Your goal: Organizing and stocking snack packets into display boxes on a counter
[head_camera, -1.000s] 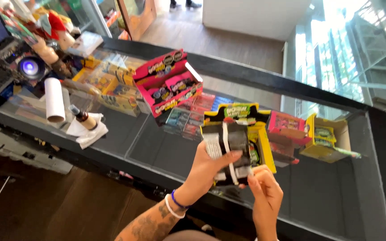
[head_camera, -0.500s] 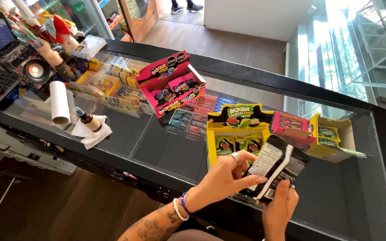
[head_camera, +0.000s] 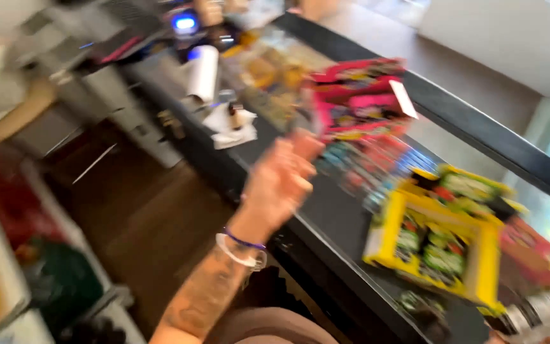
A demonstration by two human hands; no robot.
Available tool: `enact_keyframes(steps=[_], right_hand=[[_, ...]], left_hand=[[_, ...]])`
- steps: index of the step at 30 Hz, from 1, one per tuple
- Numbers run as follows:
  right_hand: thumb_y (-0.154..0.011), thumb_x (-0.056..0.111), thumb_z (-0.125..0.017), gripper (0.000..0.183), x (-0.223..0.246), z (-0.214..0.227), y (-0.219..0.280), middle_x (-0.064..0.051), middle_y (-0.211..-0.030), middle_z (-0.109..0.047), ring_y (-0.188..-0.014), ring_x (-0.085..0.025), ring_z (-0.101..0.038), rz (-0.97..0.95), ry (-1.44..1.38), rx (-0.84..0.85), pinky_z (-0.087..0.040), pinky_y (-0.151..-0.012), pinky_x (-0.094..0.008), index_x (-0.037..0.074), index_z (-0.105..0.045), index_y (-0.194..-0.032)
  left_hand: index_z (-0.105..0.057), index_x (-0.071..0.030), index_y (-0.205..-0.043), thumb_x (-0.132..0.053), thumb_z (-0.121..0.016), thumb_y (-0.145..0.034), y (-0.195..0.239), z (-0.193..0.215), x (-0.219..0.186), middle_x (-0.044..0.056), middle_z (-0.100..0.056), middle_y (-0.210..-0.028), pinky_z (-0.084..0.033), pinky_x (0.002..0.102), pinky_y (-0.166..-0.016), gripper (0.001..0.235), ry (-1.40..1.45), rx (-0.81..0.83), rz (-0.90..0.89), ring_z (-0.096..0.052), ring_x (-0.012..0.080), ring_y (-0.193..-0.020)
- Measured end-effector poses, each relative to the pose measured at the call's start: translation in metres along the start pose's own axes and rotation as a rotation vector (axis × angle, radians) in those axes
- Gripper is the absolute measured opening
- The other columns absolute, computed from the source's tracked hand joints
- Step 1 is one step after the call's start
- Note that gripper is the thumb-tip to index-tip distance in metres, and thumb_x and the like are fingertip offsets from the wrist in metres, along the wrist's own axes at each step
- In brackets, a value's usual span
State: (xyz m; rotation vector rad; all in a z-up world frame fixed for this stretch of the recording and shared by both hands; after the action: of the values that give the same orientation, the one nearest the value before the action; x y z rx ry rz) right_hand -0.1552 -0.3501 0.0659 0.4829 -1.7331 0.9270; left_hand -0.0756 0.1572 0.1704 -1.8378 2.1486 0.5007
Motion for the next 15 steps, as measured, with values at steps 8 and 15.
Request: enact_keyframes(steps=[8,15], right_hand=[[-0.108,0.032,-0.094,0.044,0.009,-0.037,-0.017,-0.022,-0.115,-0.077,-0.102,-0.036,-0.074,0.469,0.565,0.326,-0.06,-0.094,-0.046,-0.004,-0.078,-0.126],[-0.087,-0.005,-0.063,0.074,0.119,-0.147,0.048,-0.007,-0.149,-0.068,-0.122,-0.018,-0.071,-0.273,-0.201,0.108,-0.064,-0.097,-0.042,0.016,-0.053,-0.157]], left_hand=[[-0.069,-0.003,-0.125,-0.028,-0.058,-0.105,0.068,-0.019,-0.052,0.022,-0.074,-0.089,-0.055,0.023,-0.047,0.034,-0.172,-0.308,-0.507,-0.071,0.0218,-0.065],[-0.054,-0.011,-0.15,-0.034,-0.064,-0.104,0.047,-0.098,0.118,0.009,-0.065,-0.145,-0.067,0.033,-0.087,0.053,-0.831,0.44,0.14,-0.065,0.0121,-0.116]])
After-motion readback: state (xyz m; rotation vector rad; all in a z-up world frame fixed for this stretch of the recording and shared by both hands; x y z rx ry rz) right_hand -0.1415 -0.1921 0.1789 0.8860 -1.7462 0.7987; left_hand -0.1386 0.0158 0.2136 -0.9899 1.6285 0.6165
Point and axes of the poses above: each hand's wrist, its own y-axis away from the middle knuckle, its own z-axis out of the back of the hand, x = y × z, the point moved 7 cm from there along -y, towards the middle knuckle
